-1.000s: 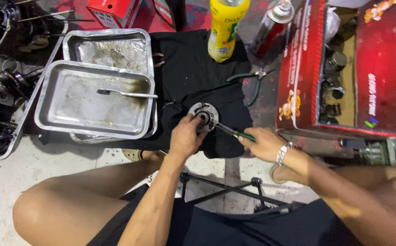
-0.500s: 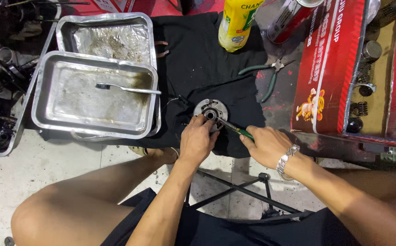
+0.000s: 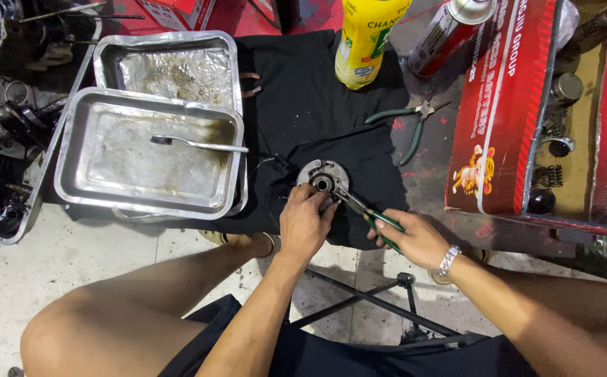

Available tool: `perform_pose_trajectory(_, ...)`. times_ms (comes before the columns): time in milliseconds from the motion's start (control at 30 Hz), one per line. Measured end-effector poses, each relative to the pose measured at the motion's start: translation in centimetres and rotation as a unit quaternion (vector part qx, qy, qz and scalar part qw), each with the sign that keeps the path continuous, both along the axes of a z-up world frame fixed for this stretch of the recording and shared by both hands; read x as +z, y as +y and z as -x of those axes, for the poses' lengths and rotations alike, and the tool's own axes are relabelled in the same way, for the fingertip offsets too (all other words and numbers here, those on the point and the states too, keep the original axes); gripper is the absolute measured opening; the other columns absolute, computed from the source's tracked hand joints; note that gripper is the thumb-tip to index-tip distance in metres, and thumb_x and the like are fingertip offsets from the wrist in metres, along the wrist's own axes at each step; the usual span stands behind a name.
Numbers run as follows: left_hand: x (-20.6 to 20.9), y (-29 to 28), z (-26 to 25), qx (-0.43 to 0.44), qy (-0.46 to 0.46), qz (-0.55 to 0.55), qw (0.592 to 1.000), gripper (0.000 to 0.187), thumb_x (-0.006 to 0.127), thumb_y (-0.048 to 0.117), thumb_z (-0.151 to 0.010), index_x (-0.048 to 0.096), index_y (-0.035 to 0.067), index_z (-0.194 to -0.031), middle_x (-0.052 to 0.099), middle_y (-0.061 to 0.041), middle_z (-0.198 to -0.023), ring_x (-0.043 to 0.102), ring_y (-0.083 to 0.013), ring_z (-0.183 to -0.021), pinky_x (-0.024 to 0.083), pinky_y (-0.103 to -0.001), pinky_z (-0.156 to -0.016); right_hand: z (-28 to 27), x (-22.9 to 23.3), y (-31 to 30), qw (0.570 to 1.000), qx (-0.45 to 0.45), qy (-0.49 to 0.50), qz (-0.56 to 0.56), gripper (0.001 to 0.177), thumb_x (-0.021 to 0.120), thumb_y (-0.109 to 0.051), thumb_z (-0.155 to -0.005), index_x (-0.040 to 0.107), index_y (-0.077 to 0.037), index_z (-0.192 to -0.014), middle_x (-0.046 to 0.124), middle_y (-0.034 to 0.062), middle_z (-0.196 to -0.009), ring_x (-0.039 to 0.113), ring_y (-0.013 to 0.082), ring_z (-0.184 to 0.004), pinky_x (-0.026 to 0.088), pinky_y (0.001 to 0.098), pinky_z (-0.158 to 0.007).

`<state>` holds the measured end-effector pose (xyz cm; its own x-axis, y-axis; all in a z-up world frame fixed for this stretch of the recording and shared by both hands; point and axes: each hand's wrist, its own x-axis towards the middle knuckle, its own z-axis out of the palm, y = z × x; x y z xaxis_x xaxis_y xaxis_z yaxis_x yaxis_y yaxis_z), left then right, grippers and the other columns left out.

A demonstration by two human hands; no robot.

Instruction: The person uses a screwdriver to adjust a circular mechanical part, then places it on a cloth and uses pliers to manipulate internal components. The person retrieves a small metal piece from a box and inserts it into the part, continuing to adjust it with pliers.

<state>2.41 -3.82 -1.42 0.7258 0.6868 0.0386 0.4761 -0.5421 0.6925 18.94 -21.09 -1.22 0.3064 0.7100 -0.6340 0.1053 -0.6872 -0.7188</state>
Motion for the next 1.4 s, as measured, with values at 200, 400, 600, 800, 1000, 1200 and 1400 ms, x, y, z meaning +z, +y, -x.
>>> perform_pose_trajectory(200, -0.2, -0.6, -0.8, 0.04, 0.008, 0.01, 0.999, 0.021, 0.078, 0.023, -0.082, 0.081, 0.011, -0.1, 0.068, -0.005, -0.096, 0.062, -0.0275, -0.099, 0.053, -0.042, -0.081, 1.0, -1.7, -1.1, 0.998, -0.019, 0.019, -0.055, 0.034, 0.053, -0.035, -0.103, 0.073, -0.007, -0.102, 0.073, 0.0028, -0.085, 0.067, 0.0105, -0.081, 0.055, 0.0293, -0.076)
perform_pose_trajectory(400, -0.1, -0.8, -1.6, 0.069, 0.021, 0.006, 0.997, 0.016, 0.079, 0.024, -0.082, 0.082, 0.013, -0.094, 0.069, -0.003, -0.091, 0.061, -0.0264, -0.095, 0.052, -0.041, -0.079, 0.6, -1.0, -0.8, 0.999, -0.009, 0.027, -0.041, 0.034, 0.052, -0.036, -0.102, 0.073, -0.009, -0.103, 0.073, 0.0013, -0.085, 0.068, 0.0079, -0.082, 0.056, 0.0274, -0.078)
perform_pose_trajectory(600, 0.1, -0.5, -1.8, 0.056, 0.048, 0.026, 0.997, 0.015, 0.079, 0.025, -0.083, 0.082, 0.014, -0.094, 0.067, -0.002, -0.085, 0.06, -0.0245, -0.089, 0.052, -0.04, -0.076, -2.0, 0.1, -1.4, 0.995, 0.038, 0.088, 0.015, 0.037, 0.052, -0.037, -0.102, 0.071, -0.006, -0.101, 0.082, 0.005, -0.098, 0.071, 0.012, -0.081, 0.056, 0.0311, -0.075)
perform_pose_trajectory(800, 0.0, -0.4, -1.8, 0.048, 0.066, 0.02, 0.996, 0.014, 0.079, 0.026, -0.085, 0.082, 0.015, -0.094, 0.067, -0.002, -0.086, 0.06, -0.0261, -0.09, 0.052, -0.041, -0.077, -2.6, 0.9, -0.9, 0.97, -0.034, 0.237, 0.046, 0.033, 0.049, -0.034, -0.101, 0.065, -0.006, -0.106, 0.082, 0.0086, -0.106, 0.079, 0.0219, -0.094, 0.061, 0.0357, -0.08)
perform_pose_trajectory(1000, -0.1, -0.3, -1.6, 0.044, 0.055, 0.021, 0.997, 0.013, 0.076, 0.02, -0.085, 0.082, 0.016, -0.095, 0.067, -0.002, -0.09, 0.06, -0.0266, -0.094, 0.052, -0.041, -0.08, -3.3, 4.1, 0.0, 0.964, -0.031, 0.249, 0.084, 0.038, 0.048, -0.035, -0.101, 0.07, -0.003, -0.105, 0.082, 0.0138, -0.105, 0.081, 0.0239, -0.09, 0.061, 0.0369, -0.078)
perform_pose_trajectory(1200, -0.1, -0.2, -1.4, 0.038, 0.063, 0.034, 0.997, 0.014, 0.075, 0.018, -0.085, 0.082, 0.015, -0.098, 0.067, -0.002, -0.092, 0.06, -0.0269, -0.095, 0.052, -0.041, -0.082, -3.2, 5.7, 1.2, 0.962, -0.039, 0.246, 0.115, 0.038, 0.049, -0.032, -0.1, 0.069, 0.0, -0.105, 0.083, 0.0195, -0.099, 0.081, 0.0275, -0.085, 0.062, 0.036, -0.075)
perform_pose_trajectory(1400, 0.4, -0.1, -1.3, 0.04, 0.059, 0.059, 0.996, 0.015, 0.074, 0.017, -0.086, 0.082, 0.016, -0.098, 0.067, -0.002, -0.092, 0.059, -0.0263, -0.096, 0.052, -0.04, -0.084, -2.2, 7.0, 3.1, 0.959, -0.026, 0.249, 0.135, 0.039, 0.046, -0.029, -0.101, 0.067, 0.003, -0.107, 0.081, 0.0222, -0.098, 0.081, 0.029, -0.088, 0.064, 0.0387, -0.077)
